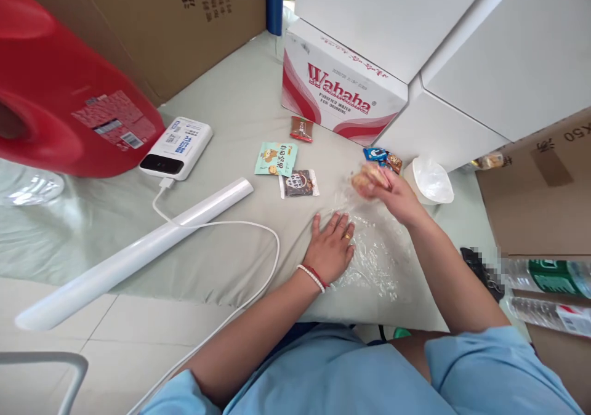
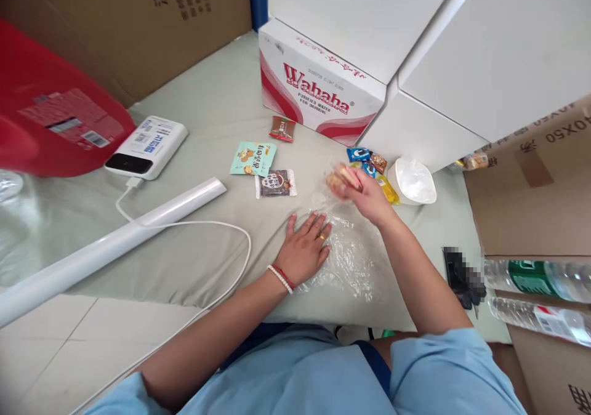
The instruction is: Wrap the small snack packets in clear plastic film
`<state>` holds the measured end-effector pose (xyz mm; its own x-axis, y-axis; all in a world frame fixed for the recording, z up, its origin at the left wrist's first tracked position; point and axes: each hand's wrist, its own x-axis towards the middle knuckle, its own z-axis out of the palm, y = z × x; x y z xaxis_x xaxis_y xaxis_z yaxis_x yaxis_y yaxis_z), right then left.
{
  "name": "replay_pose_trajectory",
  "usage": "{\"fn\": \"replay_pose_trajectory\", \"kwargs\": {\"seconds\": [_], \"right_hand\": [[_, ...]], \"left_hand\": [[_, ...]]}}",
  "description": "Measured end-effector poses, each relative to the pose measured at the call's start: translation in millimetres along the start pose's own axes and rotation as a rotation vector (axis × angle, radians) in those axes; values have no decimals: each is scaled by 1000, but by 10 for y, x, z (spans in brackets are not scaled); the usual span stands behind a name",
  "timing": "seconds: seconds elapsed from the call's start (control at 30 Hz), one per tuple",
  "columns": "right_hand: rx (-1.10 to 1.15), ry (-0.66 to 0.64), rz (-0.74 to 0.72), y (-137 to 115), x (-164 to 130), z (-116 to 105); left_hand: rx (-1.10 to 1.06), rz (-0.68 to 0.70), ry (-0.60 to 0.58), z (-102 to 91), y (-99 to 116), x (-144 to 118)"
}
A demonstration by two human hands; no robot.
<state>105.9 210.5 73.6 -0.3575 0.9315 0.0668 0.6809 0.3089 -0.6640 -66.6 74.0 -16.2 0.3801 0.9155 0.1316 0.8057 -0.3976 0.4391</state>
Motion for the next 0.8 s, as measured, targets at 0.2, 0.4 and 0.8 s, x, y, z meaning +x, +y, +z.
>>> {"fn": "replay_pose_trajectory", "kwargs": {"seconds": [0.2,0.4,0.8], "right_hand": [[99,-79,149,216,-1192,-123],[-193,128,-3,337,-1347,-65],[-184,-87,-36,328,-1446,-57]], "left_hand": [[64,-8,-16,-11,18,13],[135,-1,-31,-16,53,13],[155,15,-89,14,4,-8]]}}
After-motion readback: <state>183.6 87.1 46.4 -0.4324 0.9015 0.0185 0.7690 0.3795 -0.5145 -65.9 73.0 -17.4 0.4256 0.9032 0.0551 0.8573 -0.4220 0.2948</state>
